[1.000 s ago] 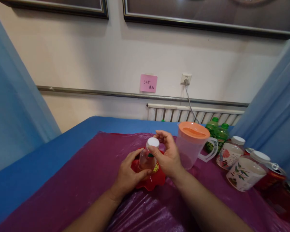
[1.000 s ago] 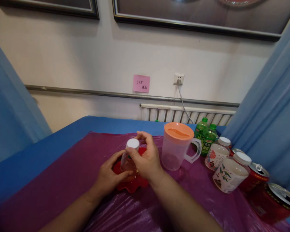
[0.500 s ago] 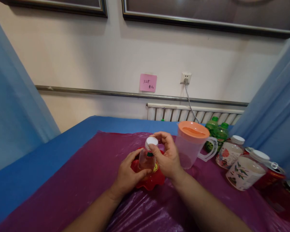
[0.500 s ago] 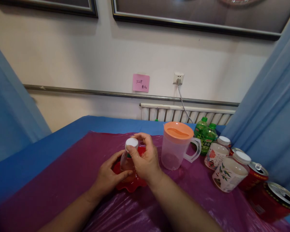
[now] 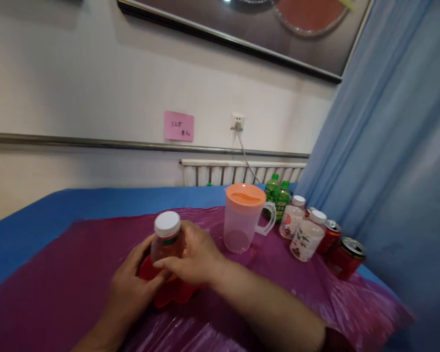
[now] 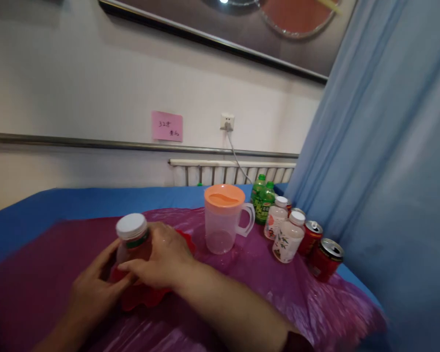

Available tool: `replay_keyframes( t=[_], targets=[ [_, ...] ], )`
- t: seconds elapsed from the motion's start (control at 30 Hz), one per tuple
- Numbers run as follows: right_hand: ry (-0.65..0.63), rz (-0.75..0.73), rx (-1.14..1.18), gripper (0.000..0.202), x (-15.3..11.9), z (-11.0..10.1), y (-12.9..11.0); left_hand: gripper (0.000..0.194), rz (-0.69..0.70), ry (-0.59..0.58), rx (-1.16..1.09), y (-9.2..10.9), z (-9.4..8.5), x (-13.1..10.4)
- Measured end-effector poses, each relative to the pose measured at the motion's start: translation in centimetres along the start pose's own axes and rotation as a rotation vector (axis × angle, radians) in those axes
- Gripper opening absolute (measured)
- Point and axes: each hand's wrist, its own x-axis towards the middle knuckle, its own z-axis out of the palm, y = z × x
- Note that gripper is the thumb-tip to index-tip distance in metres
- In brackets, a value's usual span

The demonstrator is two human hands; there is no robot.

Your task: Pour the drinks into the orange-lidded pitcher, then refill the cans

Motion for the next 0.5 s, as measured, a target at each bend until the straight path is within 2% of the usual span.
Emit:
replay_keyframes(
  t=[0.13, 0.27, 0.37, 0.43, 0.5],
  targets=[
    [0.089, 0.039, -0.014, 0.052, 0.6, -0.4, -0.5, 0.09, -0.055, -0.092, -0.025, 0.4, 0.2, 0.2],
    [0.208, 0.052, 0.102, 0.054, 0.9, -1.9, -1.8, 0.09, 0.004, -0.122, -0.096, 0.3, 0.2, 0.3],
    [0.314, 0.002, 0.197, 0.05, -0.1, -4.1, -2.7, 0.08, 0.007, -0.097, -0.194, 0.1, 0.0, 0.3],
    [0.371, -0.017, 0.186, 0.05, -1.9, -6.1, -3.1, 0.074, -0.011, -0.057, -0.247, 0.5, -0.1, 0.3],
    [0.408, 0.026, 0.129, 0.051, -4.4, -8.7, -3.2, 0.07, -0.027, -0.027, -0.289, 0.9, -0.1, 0.2]
  ],
)
